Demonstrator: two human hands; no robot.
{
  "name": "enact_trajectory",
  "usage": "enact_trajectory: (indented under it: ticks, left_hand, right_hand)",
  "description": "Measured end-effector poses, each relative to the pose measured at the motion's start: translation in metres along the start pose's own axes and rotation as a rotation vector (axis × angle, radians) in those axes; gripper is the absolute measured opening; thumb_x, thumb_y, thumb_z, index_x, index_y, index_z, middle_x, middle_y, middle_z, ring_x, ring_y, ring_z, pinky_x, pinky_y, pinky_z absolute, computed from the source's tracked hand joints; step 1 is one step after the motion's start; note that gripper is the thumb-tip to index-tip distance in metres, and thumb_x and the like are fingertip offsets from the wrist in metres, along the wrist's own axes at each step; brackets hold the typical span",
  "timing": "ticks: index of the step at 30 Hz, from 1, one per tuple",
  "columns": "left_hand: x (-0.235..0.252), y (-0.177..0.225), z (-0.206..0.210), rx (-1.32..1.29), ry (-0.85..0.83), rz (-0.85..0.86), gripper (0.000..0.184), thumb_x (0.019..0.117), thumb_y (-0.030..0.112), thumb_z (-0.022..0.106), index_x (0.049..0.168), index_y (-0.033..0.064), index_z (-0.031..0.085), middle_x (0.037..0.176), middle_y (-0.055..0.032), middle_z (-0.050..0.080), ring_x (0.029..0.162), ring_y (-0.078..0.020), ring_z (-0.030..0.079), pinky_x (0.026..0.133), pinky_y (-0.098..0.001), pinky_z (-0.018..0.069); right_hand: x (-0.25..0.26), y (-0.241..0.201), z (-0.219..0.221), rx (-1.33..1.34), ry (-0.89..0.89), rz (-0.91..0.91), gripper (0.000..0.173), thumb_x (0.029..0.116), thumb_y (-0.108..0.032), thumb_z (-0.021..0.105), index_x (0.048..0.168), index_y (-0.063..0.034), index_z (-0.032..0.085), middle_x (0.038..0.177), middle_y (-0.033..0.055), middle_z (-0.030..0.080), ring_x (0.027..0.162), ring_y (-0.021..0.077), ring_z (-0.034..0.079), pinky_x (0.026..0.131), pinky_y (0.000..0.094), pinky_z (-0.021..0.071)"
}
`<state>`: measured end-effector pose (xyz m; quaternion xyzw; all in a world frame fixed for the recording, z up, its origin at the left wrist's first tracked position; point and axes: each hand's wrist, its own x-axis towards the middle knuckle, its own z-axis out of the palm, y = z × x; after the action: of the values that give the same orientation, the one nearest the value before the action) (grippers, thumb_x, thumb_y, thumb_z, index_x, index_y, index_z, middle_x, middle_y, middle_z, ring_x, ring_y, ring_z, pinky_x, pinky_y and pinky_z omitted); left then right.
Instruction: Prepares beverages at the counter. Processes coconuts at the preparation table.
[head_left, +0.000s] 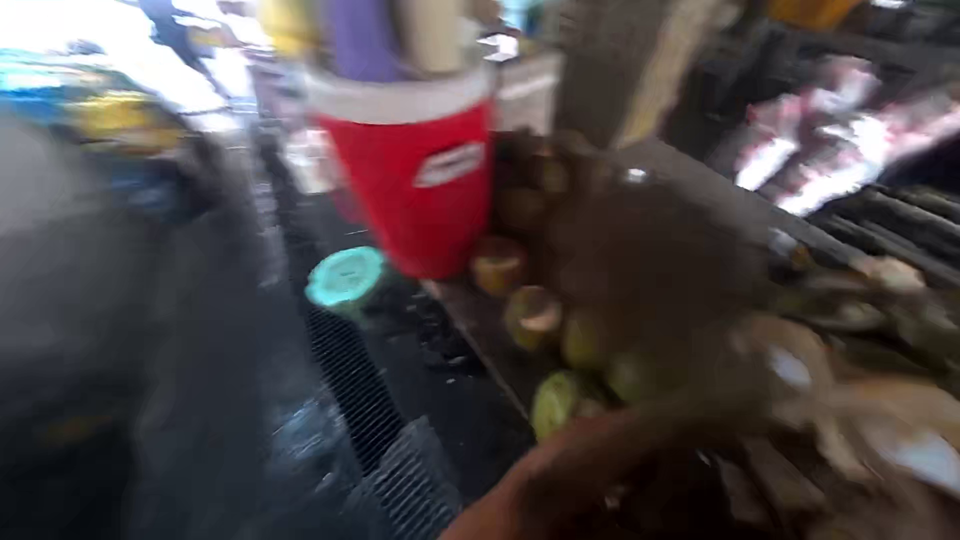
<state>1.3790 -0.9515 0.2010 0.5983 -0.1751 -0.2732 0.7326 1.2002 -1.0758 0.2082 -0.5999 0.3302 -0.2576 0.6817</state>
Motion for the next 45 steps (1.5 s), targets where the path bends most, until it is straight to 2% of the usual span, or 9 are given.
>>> enact_trajectory:
  ticks: [6, 9, 14, 19, 24, 29, 35, 39, 45]
  left_hand:
    - [0.094, -0.035, -0.025, -0.087, -0.301, -0.326, 0.072, 0.0960, 0.013, 0.063, 0.158, 0.0252, 0.029, 0.110, -0.0117, 0.068, 0.087, -0.0209, 0.069, 0.074, -0.0403, 0.0597]
    - [0.102, -0.072, -0.039, -0.039, -0.356, -0.360, 0.053, 0.0971, 0.035, 0.066, 0.145, 0.0198, 0.049, 0.114, -0.0073, 0.070, 0.094, -0.0201, 0.069, 0.080, -0.0418, 0.0599]
    - [0.079, -0.044, -0.068, -0.082, -0.086, -0.327, 0.049, 0.0989, 0.018, 0.059, 0.146, 0.0182, 0.045, 0.114, -0.0100, 0.069, 0.088, -0.0212, 0.070, 0.070, -0.0399, 0.0601]
    - [0.038, -0.018, -0.135, -0.035, 0.296, -0.271, 0.051, 0.0963, 0.001, 0.059, 0.144, 0.0129, 0.044, 0.100, -0.0091, 0.067, 0.071, -0.0160, 0.066, 0.059, -0.0325, 0.0574]
    - [-0.026, -0.020, -0.183, 0.014, 0.487, -0.215, 0.062, 0.0894, -0.005, 0.055, 0.147, 0.0039, 0.032, 0.116, -0.0096, 0.063, 0.088, -0.0135, 0.069, 0.069, -0.0325, 0.0612]
    - [-0.090, -0.032, -0.181, -0.032, 0.573, -0.224, 0.064, 0.0877, -0.007, 0.055, 0.146, 0.0065, 0.033, 0.112, -0.0091, 0.064, 0.082, -0.0148, 0.070, 0.062, -0.0328, 0.0619]
    - [-0.164, -0.046, -0.140, 0.012, 0.549, -0.209, 0.079, 0.0834, -0.007, 0.059, 0.154, 0.0071, 0.027, 0.119, -0.0147, 0.065, 0.086, -0.0215, 0.072, 0.061, -0.0376, 0.0632]
    - [-0.201, -0.069, -0.088, 0.059, 0.479, -0.166, 0.086, 0.0777, -0.002, 0.066, 0.153, 0.0039, 0.025, 0.127, -0.0154, 0.061, 0.101, -0.0211, 0.071, 0.074, -0.0398, 0.0641]
    - [-0.201, -0.130, 0.015, 0.497, 0.340, -0.261, 0.086, 0.0821, 0.021, 0.078, 0.152, 0.0028, 0.032, 0.118, -0.0183, 0.069, 0.103, -0.0279, 0.071, 0.088, -0.0516, 0.0595]
  right_hand:
    - [0.038, -0.011, 0.003, -0.054, 0.224, -0.062, 0.049, 0.0946, -0.009, 0.060, 0.141, -0.0010, 0.044, 0.109, 0.0109, 0.066, 0.085, 0.0213, 0.070, 0.069, 0.0407, 0.0631]
    - [0.045, -0.014, 0.006, -0.138, 0.181, -0.062, 0.047, 0.0944, -0.014, 0.062, 0.137, 0.0006, 0.050, 0.107, 0.0137, 0.067, 0.082, 0.0245, 0.071, 0.069, 0.0416, 0.0643]
    - [0.065, -0.006, 0.001, -0.015, -0.031, -0.004, 0.047, 0.1056, -0.043, 0.043, 0.136, -0.0094, 0.055, 0.113, 0.0105, 0.071, 0.094, 0.0235, 0.071, 0.081, 0.0418, 0.0607]
    - [0.091, 0.059, 0.042, -1.221, -0.186, -0.019, 0.054, 0.0941, -0.026, 0.067, 0.144, -0.0062, 0.056, 0.139, 0.0217, 0.059, 0.127, 0.0384, 0.059, 0.105, 0.0592, 0.0483]
    - [0.109, 0.110, 0.090, -1.560, -0.296, 0.104, 0.080, 0.0860, -0.010, 0.071, 0.158, -0.0073, 0.036, 0.148, 0.0292, 0.049, 0.129, 0.0504, 0.054, 0.099, 0.0658, 0.0485]
    - [0.118, 0.088, 0.092, -1.440, -0.418, 0.278, 0.084, 0.0952, -0.024, 0.069, 0.163, -0.0113, 0.022, 0.145, 0.0320, 0.050, 0.127, 0.0521, 0.055, 0.099, 0.0662, 0.0489]
    - [0.078, 0.043, 0.041, -0.906, -0.302, 0.289, 0.048, 0.0932, -0.024, 0.072, 0.135, -0.0061, 0.057, 0.103, 0.0215, 0.067, 0.082, 0.0317, 0.066, 0.073, 0.0513, 0.0558]
    - [-0.005, 0.034, -0.042, -0.514, -0.214, 0.028, 0.038, 0.0980, -0.025, 0.063, 0.126, 0.0000, 0.057, 0.078, 0.0092, 0.064, 0.054, 0.0186, 0.062, 0.051, 0.0359, 0.0576]
    - [-0.141, -0.006, -0.122, -0.515, -0.017, -0.328, 0.041, 0.0995, -0.028, 0.057, 0.124, 0.0052, 0.055, 0.077, 0.0027, 0.064, 0.057, 0.0148, 0.063, 0.051, 0.0355, 0.0597]
